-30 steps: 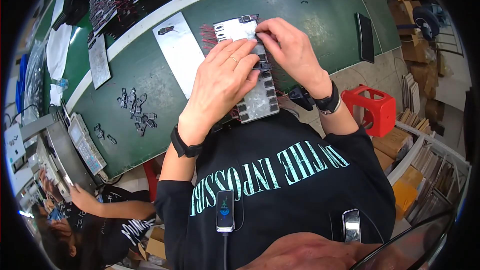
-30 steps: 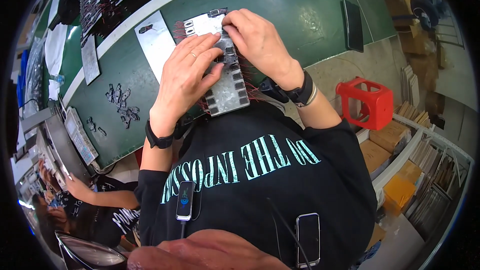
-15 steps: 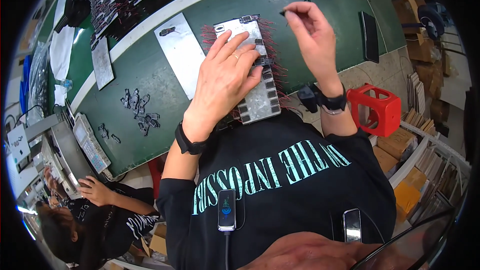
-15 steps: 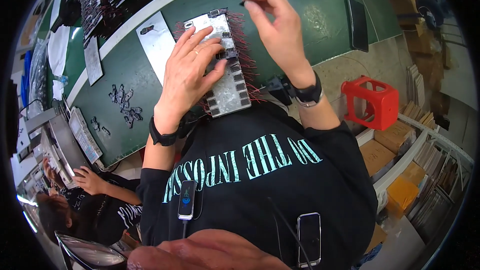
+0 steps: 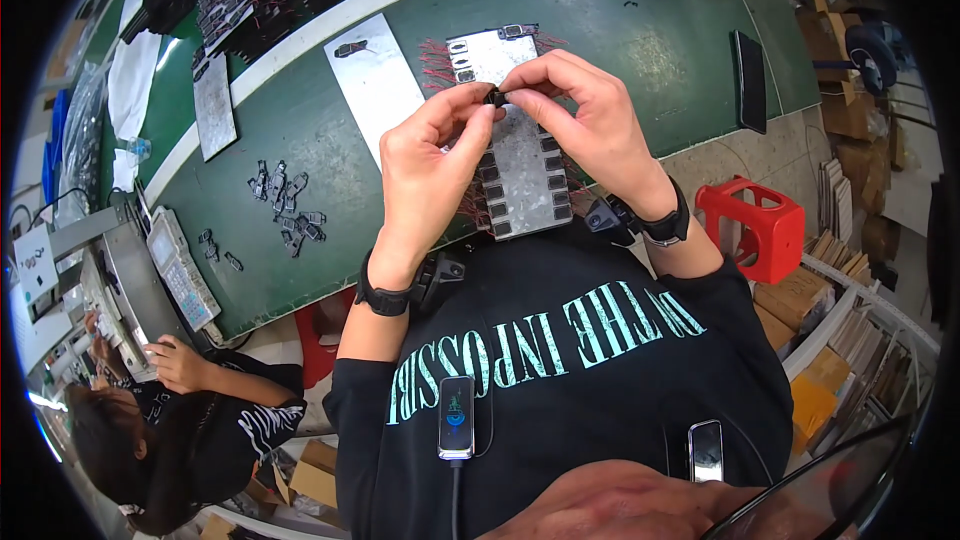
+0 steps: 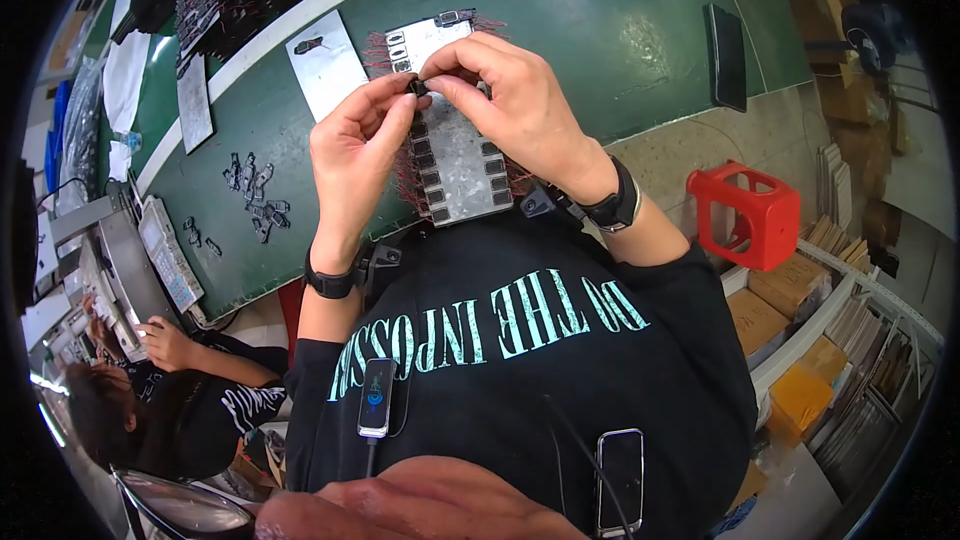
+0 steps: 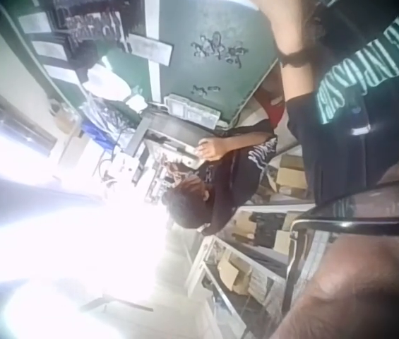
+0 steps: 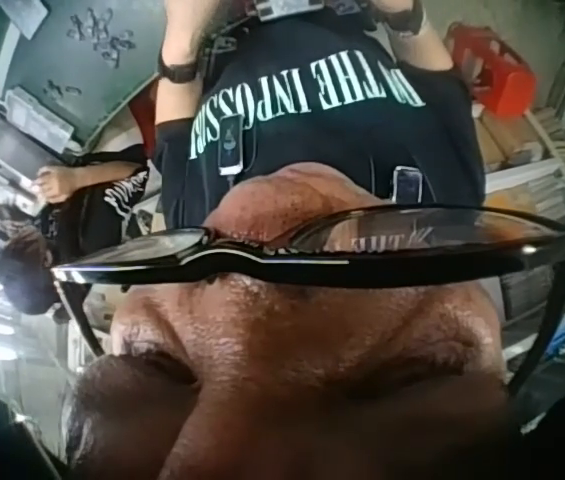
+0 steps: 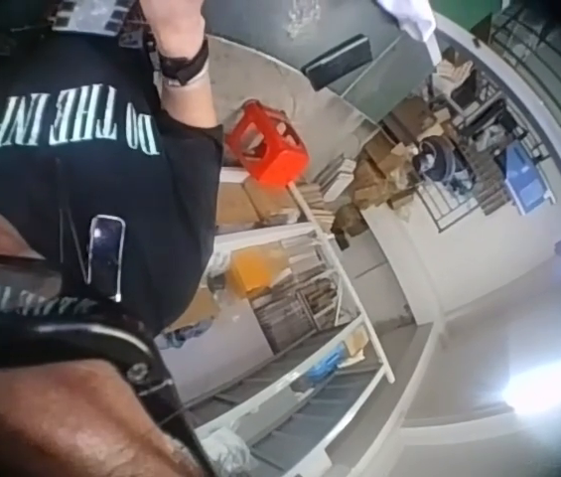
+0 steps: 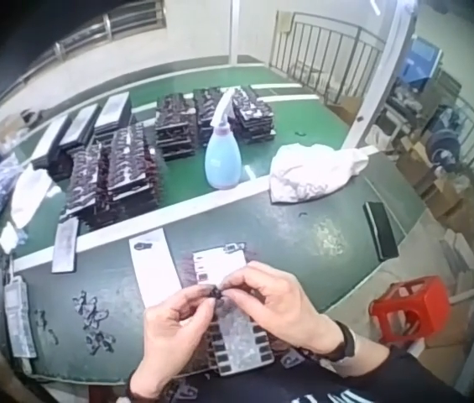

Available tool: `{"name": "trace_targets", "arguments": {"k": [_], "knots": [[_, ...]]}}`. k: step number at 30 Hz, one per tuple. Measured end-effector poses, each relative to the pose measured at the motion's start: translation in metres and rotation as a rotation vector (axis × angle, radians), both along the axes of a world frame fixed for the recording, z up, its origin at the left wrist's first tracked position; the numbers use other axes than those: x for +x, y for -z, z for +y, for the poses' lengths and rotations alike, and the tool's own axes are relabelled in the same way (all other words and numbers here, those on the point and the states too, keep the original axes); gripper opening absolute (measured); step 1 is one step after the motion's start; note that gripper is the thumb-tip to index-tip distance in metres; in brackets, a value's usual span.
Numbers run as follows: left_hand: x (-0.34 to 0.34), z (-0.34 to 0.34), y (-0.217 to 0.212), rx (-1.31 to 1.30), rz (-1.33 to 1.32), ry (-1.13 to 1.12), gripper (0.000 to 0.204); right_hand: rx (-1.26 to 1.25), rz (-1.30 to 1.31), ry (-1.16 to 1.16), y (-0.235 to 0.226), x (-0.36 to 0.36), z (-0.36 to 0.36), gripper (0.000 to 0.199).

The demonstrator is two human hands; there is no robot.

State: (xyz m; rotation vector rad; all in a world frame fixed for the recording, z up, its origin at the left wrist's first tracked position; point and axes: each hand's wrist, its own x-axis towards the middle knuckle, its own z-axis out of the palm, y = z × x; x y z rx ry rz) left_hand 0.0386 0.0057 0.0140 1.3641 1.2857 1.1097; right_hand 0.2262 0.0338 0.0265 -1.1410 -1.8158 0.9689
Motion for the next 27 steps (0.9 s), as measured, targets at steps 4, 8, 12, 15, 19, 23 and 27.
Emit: {"name": "trace_targets", "arguments": {"k": [4,8,12,15,19,23,27], "knots": [[-0.001,-0.002,-0.004,-0.14,-0.218,0.005,0.024,0.009,0.007,0.005,-0.001,-0.002,-0.002,0.011],[-0.002,-0.002,-0.005,-0.186,-0.276,0.032,0.023,0.06,-0.028,-0.003,0.004,0.0,-0.002,0.011],[-0.003,-0.001,-0.008,-0.223,-0.257,0.063,0.023,-0.188,0.126,-0.094,0.002,0.004,0.001,0.011],[-0.005,-0.001,-0.012,-0.236,-0.244,0.078,0.022,-0.275,0.193,-0.126,-0.002,0.004,0.003,0.013],[-0.005,0.001,-0.012,-0.232,-0.247,0.088,0.022,-0.346,0.21,-0.182,-0.004,0.007,0.007,0.017],[-0.001,-0.002,-0.006,-0.215,-0.201,0.073,0.022,-0.299,0.084,-0.21,-0.005,0.007,0.008,0.02],[0.003,-0.005,-0.007,-0.105,-0.045,0.026,0.023,-0.238,0.022,-0.166,-0.007,0.011,0.007,0.019]]}}
